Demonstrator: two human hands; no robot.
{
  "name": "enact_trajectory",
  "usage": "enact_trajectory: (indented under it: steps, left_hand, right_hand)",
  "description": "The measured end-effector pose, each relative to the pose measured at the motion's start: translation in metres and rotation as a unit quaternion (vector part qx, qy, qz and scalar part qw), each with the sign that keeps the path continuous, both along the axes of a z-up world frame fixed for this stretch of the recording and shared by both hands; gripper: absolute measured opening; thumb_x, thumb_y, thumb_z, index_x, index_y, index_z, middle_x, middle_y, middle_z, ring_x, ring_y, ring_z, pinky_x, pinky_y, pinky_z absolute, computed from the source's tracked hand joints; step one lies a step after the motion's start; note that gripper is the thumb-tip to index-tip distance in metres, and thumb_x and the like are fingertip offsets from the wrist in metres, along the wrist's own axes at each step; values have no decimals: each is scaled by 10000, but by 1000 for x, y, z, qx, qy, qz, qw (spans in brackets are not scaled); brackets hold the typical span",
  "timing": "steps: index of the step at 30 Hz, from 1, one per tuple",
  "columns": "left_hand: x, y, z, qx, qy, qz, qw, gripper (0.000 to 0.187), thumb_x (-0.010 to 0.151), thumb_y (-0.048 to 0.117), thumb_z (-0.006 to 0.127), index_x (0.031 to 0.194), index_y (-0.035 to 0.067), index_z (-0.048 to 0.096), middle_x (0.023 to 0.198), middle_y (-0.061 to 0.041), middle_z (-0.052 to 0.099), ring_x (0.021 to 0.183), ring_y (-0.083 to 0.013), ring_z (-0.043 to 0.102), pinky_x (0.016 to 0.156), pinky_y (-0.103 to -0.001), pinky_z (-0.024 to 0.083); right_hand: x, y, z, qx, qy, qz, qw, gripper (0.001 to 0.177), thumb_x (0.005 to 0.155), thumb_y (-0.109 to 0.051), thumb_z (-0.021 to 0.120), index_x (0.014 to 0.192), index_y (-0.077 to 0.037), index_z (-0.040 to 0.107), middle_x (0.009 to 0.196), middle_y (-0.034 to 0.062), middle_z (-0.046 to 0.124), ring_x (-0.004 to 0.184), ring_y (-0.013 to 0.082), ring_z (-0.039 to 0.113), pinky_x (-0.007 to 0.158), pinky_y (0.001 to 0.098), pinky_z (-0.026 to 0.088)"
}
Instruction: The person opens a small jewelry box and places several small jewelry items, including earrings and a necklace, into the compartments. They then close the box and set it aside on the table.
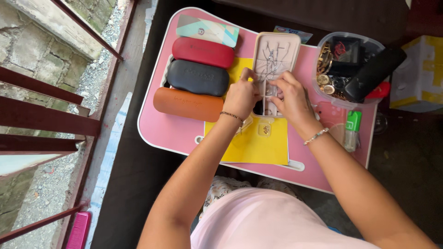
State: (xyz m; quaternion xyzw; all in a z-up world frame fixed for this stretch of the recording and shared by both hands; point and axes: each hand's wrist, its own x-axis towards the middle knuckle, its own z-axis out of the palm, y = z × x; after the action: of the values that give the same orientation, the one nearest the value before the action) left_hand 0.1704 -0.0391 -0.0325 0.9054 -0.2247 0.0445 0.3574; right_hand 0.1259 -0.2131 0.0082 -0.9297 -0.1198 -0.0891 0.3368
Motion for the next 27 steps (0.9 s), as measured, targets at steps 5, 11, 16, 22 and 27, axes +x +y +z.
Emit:
enact_trajectory:
  steps: [5,11,16,22,27]
  left_hand:
    - [-9,4,23,19,13,3,1000,38,725,109,808,752,121,785,1192,-29,624,756,-292,704,690,-420,574]
    - [-69,28,50,-48,-50,-2,998,269,854,164,793,1112,114,732,1182,-30,610,1037,-264,629,843,-400,525]
    - [-103,30,64,-10,-38,-28,999,411,806,198,804,1196,106,708,1207,-45,592,1056,-257,572,862,-411,440]
    - [-117,28,61,5,-55,-27,998,486,774,217,803,1229,98,681,1285,-73,567,1146,-286,526,897,-431,386]
    - [-122,26,46,6,-61,-41,997,401,858,214,763,1232,109,664,1319,-33,576,1200,-236,537,930,-424,389]
  right_hand:
    - [-10,-3,11,20,-37,2,999,455,748,13,831,1185,-1,705,1033,118,621,851,228,650,747,324,555]
    - [-79,-16,17,90,-14,-74,993,230,904,13,756,1124,-51,736,1006,71,648,814,149,673,713,268,554]
    - [-104,3,10,116,-15,-49,992,356,845,19,749,1194,-48,725,1027,66,651,839,141,675,716,259,537]
    - [-106,11,8,122,16,-43,991,335,861,5,748,1191,-46,720,1027,72,630,858,144,659,663,268,516]
    - [-107,10,4,124,-21,-30,992,176,884,-5,747,1054,-24,702,1026,85,635,918,173,657,760,288,531]
